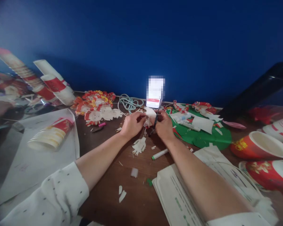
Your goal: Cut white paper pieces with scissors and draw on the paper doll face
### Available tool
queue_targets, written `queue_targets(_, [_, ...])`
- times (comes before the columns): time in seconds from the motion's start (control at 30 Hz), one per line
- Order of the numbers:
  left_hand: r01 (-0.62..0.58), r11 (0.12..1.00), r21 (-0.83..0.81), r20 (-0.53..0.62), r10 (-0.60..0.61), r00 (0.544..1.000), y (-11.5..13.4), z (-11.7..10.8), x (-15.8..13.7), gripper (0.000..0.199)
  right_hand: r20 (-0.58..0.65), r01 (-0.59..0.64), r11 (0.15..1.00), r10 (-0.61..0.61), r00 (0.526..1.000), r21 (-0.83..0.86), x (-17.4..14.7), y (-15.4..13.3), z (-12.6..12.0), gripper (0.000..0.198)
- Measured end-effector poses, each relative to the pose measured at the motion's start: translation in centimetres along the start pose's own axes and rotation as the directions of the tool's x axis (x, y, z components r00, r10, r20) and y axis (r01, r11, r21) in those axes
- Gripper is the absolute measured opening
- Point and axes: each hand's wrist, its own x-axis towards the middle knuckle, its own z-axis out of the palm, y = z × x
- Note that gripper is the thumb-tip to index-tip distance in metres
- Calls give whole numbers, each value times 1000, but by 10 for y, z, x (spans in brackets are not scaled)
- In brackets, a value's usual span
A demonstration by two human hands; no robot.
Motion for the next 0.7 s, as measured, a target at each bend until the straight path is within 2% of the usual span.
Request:
queue_targets(0.13, [-32,998,52,5,32,999,-3,1,-1,16,18,2,1000,-2,1000,3,0,1,1,37])
queue_targets(0.3, [-69,992,108,7,69,998,-3,2,-1,15,62,1,1000,-2,998,26,1,5,2,45])
queue_targets(0.53, [-114,970,215,-9,119,993,2,2,-4,14,-10,-7,994,6,1000,-110,1,4,1,40])
queue_targets(0.7, [-106,962,252,-19,115,993,5,0,-4,15,8,6,998,-5,1000,-68,-1,2,3,40])
